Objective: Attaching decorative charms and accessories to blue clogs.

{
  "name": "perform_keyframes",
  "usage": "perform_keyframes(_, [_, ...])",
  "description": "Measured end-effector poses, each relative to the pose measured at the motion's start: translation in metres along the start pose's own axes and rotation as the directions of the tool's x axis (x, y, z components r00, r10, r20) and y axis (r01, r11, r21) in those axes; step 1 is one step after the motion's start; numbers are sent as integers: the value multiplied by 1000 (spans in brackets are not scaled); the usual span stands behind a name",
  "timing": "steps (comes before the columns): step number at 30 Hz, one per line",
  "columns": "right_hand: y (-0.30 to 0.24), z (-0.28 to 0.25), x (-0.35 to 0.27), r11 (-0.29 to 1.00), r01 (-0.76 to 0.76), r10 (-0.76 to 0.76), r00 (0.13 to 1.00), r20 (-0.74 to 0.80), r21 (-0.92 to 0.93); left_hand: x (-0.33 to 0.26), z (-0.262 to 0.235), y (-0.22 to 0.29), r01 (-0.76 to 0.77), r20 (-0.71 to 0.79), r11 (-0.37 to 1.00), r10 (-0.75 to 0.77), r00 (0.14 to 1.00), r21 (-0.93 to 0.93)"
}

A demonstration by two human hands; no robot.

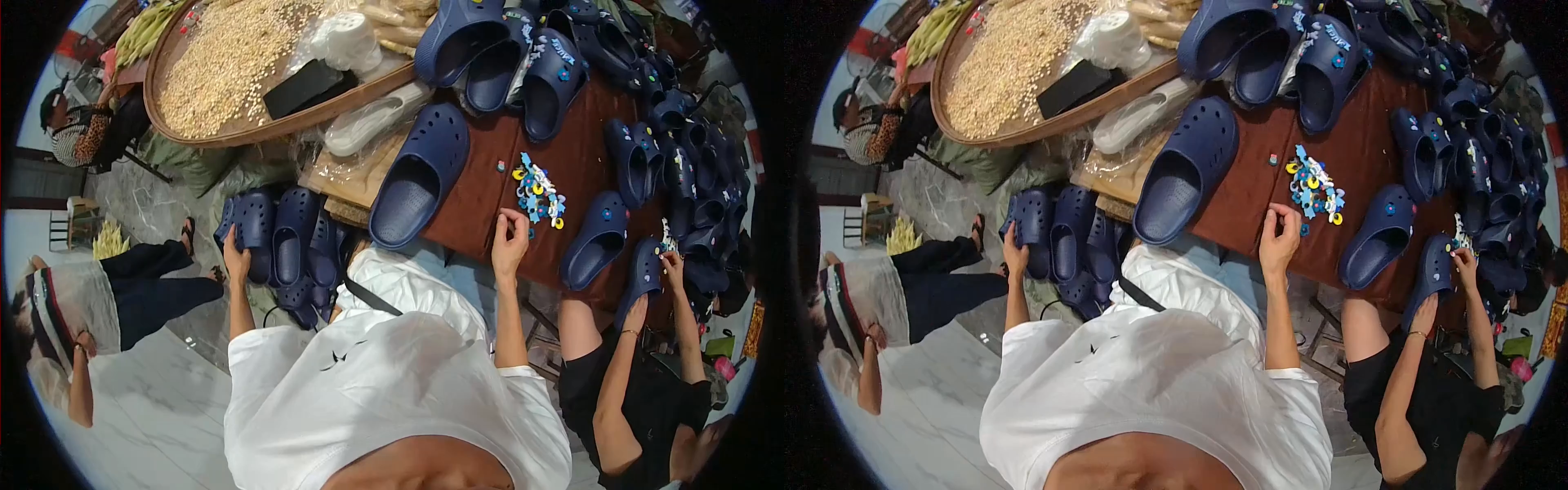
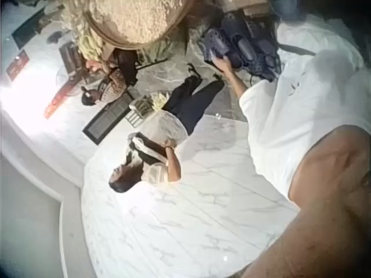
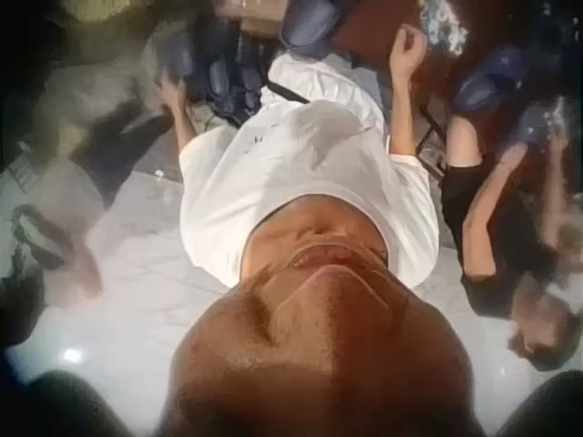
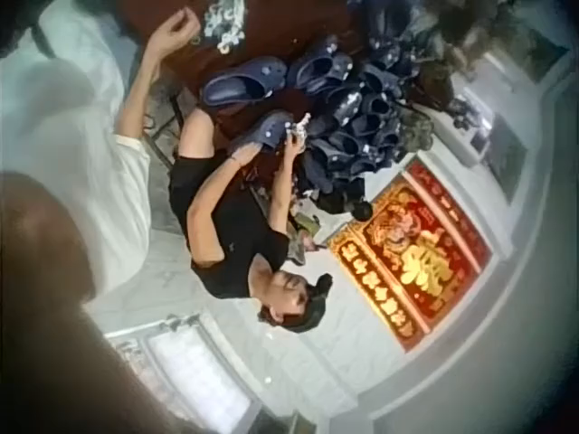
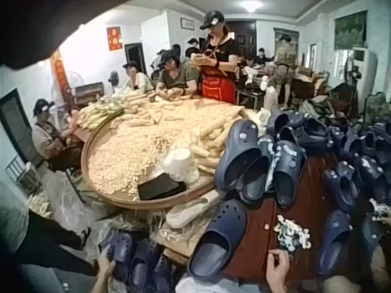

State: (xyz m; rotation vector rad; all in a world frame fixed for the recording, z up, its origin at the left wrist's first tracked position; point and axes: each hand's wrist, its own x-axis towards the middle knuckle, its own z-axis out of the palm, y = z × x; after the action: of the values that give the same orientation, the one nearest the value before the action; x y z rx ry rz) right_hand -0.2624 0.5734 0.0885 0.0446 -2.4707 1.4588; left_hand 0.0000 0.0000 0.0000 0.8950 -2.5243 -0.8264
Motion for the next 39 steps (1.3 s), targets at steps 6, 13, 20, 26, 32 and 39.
perform_keyframes(6, [-2,-5,3,994,94,-94,996,1,-63,-9,5,10,64,32,990,-68,997,129])
perform_keyframes(13, [-1,4,0,985,152,-150,988,19,-82,-15,0,5,53,40,972,-64,997,229])
perform_keyframes(20, [14,2,-1,968,199,-196,980,31,-156,-2,-10,28,64,201,947,-132,971,315])
perform_keyframes(26, [1,6,-2,955,242,-236,970,58,-169,3,-40,83,-121,149,968,90,985,218])
perform_keyframes(32, [-47,21,5,972,235,-231,961,155,-9,33,1,235,-396,-115,893,380,918,-213])
perform_keyframes(39, [-76,55,-1,994,91,-105,909,403,55,28,93,366,-445,67,761,535,842,-472])
